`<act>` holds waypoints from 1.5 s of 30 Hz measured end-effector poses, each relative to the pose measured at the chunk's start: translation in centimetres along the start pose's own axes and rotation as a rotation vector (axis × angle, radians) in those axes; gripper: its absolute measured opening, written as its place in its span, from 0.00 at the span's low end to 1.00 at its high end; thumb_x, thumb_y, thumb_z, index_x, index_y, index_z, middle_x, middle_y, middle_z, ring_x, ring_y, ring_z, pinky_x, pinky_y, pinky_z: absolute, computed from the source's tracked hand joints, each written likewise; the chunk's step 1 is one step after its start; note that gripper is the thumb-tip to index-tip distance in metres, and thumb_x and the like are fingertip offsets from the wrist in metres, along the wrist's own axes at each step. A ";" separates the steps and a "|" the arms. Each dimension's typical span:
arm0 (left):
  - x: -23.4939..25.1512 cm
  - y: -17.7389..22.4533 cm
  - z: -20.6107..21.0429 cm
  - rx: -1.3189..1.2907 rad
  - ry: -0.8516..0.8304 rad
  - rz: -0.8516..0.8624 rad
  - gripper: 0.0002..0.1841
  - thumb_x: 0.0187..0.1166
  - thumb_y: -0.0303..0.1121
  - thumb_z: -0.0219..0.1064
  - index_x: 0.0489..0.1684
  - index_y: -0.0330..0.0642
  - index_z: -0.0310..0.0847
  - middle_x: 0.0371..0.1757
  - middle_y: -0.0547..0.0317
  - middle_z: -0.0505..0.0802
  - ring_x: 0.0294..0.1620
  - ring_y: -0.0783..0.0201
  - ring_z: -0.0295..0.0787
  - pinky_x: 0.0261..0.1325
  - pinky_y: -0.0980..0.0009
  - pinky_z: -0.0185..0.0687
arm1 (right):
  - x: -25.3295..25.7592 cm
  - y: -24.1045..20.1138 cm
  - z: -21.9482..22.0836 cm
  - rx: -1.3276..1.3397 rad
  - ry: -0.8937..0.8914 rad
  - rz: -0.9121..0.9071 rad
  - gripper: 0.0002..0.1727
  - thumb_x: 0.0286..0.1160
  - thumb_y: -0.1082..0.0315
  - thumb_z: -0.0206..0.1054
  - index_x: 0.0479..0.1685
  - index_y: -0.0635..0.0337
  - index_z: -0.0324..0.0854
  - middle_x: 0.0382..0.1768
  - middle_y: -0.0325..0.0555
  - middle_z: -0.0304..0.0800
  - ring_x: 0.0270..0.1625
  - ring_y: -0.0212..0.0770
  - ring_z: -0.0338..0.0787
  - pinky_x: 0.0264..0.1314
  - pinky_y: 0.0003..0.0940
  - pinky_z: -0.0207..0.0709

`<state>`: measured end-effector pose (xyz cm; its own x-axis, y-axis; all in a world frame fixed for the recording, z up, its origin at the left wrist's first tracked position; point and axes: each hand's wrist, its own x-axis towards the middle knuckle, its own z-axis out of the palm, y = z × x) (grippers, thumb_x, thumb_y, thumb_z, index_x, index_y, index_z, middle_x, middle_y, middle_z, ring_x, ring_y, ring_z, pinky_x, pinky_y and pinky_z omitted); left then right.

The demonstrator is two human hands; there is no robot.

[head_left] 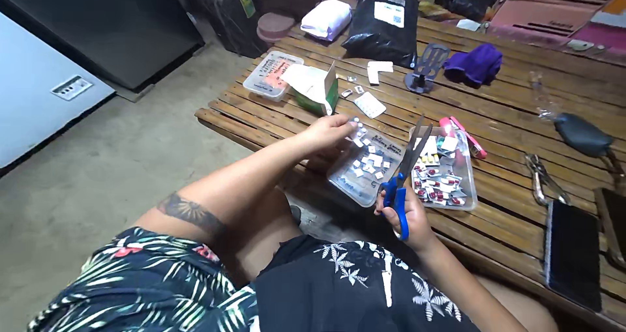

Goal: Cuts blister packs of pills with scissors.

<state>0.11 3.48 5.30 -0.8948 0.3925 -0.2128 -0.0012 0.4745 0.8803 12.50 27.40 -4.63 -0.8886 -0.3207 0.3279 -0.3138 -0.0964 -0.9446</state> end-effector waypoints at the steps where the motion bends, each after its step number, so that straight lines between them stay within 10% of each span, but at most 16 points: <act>1: 0.0 0.3 -0.3 0.034 0.004 0.013 0.19 0.94 0.42 0.52 0.58 0.36 0.83 0.46 0.52 0.91 0.44 0.65 0.87 0.53 0.60 0.83 | -0.1 0.0 -0.1 -0.008 -0.005 -0.002 0.21 0.80 0.48 0.69 0.59 0.51 0.72 0.39 0.25 0.87 0.41 0.22 0.88 0.48 0.24 0.87; 5: -0.6 -0.3 0.1 -0.176 0.067 0.110 0.11 0.88 0.37 0.62 0.45 0.39 0.86 0.32 0.64 0.91 0.25 0.78 0.81 0.30 0.80 0.77 | -0.7 -0.5 -0.6 0.014 -0.050 0.022 0.21 0.80 0.46 0.68 0.62 0.46 0.73 0.40 0.24 0.87 0.42 0.21 0.87 0.48 0.22 0.86; 10: -2.0 1.1 2.6 -0.523 -0.081 0.228 0.06 0.84 0.26 0.63 0.51 0.36 0.82 0.36 0.61 0.93 0.31 0.72 0.89 0.36 0.76 0.88 | -3.3 -3.4 -0.6 0.047 0.003 0.182 0.21 0.80 0.44 0.67 0.63 0.41 0.75 0.41 0.24 0.87 0.41 0.22 0.88 0.46 0.22 0.86; 23: -4.3 1.1 3.1 -0.371 -0.242 0.351 0.04 0.68 0.27 0.69 0.32 0.45 0.78 0.26 0.67 0.88 0.27 0.76 0.87 0.32 0.78 0.84 | -5.6 -5.2 1.5 0.204 -0.034 0.342 0.25 0.80 0.39 0.63 0.65 0.43 0.71 0.44 0.27 0.87 0.45 0.25 0.88 0.50 0.23 0.85; 45: -5.3 0.3 3.1 -0.564 -0.190 0.222 0.06 0.75 0.24 0.62 0.44 0.42 0.79 0.37 0.60 0.92 0.35 0.71 0.90 0.40 0.75 0.88 | -4.6 -4.4 3.7 0.056 -0.065 0.401 0.29 0.79 0.42 0.67 0.63 0.55 0.67 0.42 0.28 0.84 0.45 0.22 0.86 0.51 0.21 0.84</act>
<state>6.23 3.98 5.37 -0.8059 0.5915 -0.0259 -0.1068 -0.1021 0.9890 19.20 25.82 -2.02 -0.9134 -0.4016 -0.0667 0.0739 -0.0024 -0.9973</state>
